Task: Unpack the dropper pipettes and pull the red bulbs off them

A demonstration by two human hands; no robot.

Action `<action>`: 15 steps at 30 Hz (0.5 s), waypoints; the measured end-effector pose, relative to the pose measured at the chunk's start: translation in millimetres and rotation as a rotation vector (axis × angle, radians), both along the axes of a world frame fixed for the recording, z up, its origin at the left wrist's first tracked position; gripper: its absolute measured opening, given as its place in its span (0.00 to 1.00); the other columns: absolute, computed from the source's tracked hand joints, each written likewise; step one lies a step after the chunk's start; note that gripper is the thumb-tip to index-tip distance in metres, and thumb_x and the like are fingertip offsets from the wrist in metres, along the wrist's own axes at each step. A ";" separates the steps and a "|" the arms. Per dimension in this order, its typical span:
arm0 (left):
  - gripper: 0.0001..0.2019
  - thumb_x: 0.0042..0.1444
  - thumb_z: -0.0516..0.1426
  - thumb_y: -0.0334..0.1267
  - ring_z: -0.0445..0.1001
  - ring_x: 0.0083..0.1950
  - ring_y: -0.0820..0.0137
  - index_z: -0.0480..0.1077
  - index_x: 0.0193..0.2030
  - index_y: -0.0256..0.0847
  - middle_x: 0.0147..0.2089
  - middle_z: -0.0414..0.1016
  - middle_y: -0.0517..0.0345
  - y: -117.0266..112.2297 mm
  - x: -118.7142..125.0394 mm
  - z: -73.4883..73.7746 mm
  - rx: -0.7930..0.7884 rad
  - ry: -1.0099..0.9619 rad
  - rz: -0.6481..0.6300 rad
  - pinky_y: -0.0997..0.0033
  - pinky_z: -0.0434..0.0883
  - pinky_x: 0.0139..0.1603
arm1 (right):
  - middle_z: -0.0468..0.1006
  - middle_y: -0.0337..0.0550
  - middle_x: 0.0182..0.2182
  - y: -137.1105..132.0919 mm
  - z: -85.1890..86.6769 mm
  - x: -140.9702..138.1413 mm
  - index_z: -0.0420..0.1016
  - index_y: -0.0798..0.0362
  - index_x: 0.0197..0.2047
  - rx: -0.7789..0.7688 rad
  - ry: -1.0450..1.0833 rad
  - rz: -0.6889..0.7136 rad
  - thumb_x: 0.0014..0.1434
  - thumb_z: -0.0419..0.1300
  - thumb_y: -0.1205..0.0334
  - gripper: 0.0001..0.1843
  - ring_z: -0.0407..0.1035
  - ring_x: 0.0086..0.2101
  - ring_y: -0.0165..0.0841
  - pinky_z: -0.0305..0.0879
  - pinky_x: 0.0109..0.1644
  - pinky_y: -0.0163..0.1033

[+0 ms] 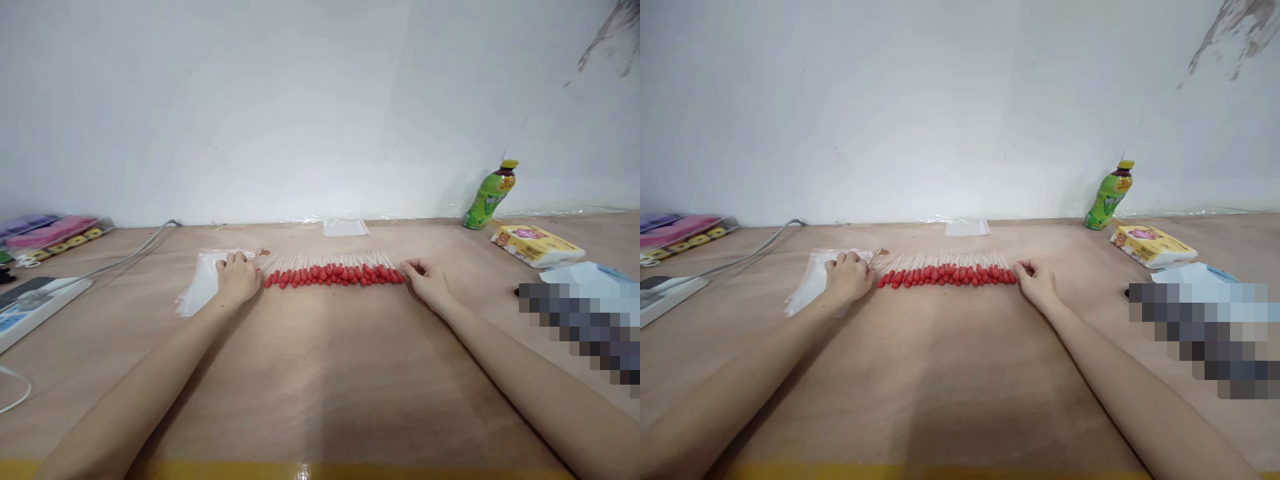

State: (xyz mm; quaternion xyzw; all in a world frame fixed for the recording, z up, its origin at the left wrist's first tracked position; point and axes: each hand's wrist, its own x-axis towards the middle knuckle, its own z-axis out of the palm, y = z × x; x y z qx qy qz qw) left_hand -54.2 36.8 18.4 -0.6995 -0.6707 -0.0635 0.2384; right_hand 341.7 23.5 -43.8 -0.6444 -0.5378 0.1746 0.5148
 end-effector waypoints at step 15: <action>0.07 0.59 0.50 0.39 0.64 0.34 0.70 0.63 0.33 0.38 0.31 0.67 0.57 -75.1 68.1 -18.9 -0.104 -0.474 -0.876 0.69 0.62 0.36 | 0.74 0.46 0.38 -76.5 42.0 -93.5 0.71 0.51 0.44 0.558 -0.825 0.469 0.56 0.55 0.55 0.14 0.64 0.38 0.36 0.54 0.43 0.44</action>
